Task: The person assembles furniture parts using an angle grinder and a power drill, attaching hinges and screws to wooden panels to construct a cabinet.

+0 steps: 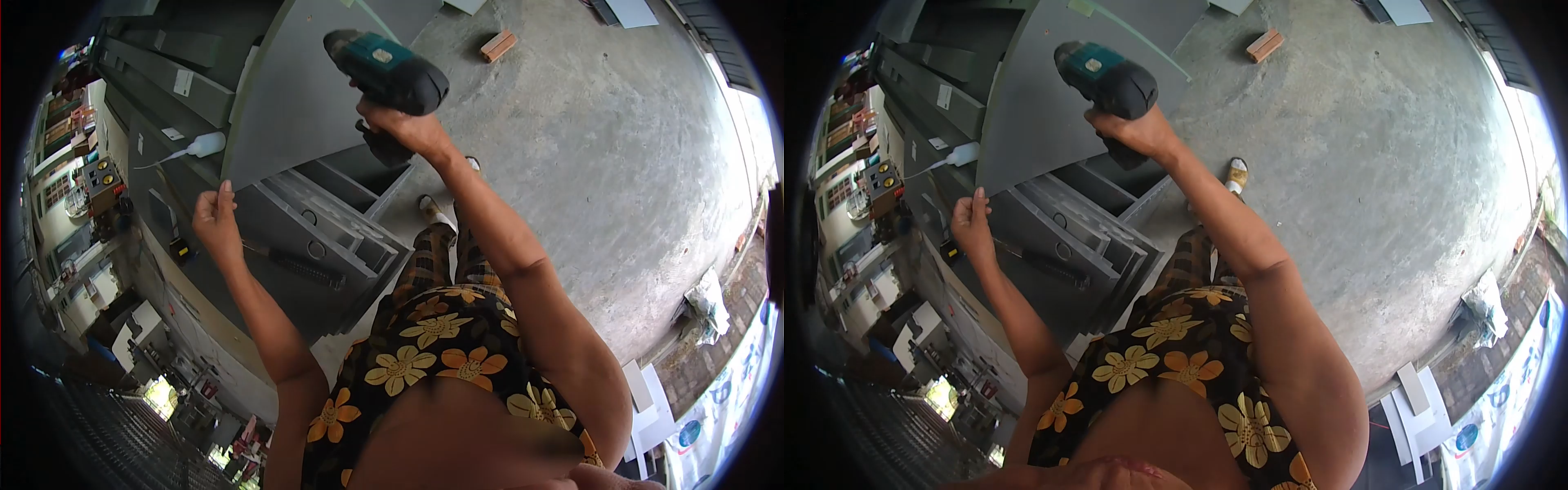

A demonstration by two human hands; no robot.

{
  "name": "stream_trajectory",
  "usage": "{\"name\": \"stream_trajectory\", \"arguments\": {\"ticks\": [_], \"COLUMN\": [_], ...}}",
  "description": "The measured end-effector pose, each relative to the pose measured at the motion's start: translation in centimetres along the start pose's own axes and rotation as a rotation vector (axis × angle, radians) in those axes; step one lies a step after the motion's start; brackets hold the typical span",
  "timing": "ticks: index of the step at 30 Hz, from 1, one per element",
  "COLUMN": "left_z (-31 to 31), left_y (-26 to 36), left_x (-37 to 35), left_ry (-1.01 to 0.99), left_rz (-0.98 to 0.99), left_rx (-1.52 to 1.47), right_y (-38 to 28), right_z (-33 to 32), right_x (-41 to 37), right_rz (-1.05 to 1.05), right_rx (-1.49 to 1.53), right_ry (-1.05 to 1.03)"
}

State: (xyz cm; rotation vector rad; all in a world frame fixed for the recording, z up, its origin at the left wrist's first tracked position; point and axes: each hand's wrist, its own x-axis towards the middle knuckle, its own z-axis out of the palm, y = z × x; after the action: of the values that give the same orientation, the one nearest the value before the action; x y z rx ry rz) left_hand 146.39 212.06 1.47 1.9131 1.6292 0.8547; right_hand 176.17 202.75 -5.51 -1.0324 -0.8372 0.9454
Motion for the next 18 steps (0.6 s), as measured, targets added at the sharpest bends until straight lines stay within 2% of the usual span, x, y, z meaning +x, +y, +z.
{"name": "stream_trajectory", "arguments": {"ticks": [5,13,14,18], "left_z": [0.8,0.2,0.5,1.1], "left_y": [2.5,0.5,0.6,1.4], "left_x": [-0.6,0.5,0.6,0.2], "left_ry": [-0.058,-0.048,-0.038,-0.018], "left_rz": [-0.096,-0.112,-0.108,-0.092], "left_rx": [-0.151,-0.162,-0.161,-0.145], "right_y": [0.0,0.3,2.0,1.8], "right_z": [-0.8,1.4,0.6,0.0], "right_x": [1.8,3.3,3.9,4.1], "right_rz": [0.051,-0.017,0.033,-0.018], "right_rx": [0.052,-0.071,0.200,0.179], "right_ry": [-0.022,0.036,0.001,0.032]}}
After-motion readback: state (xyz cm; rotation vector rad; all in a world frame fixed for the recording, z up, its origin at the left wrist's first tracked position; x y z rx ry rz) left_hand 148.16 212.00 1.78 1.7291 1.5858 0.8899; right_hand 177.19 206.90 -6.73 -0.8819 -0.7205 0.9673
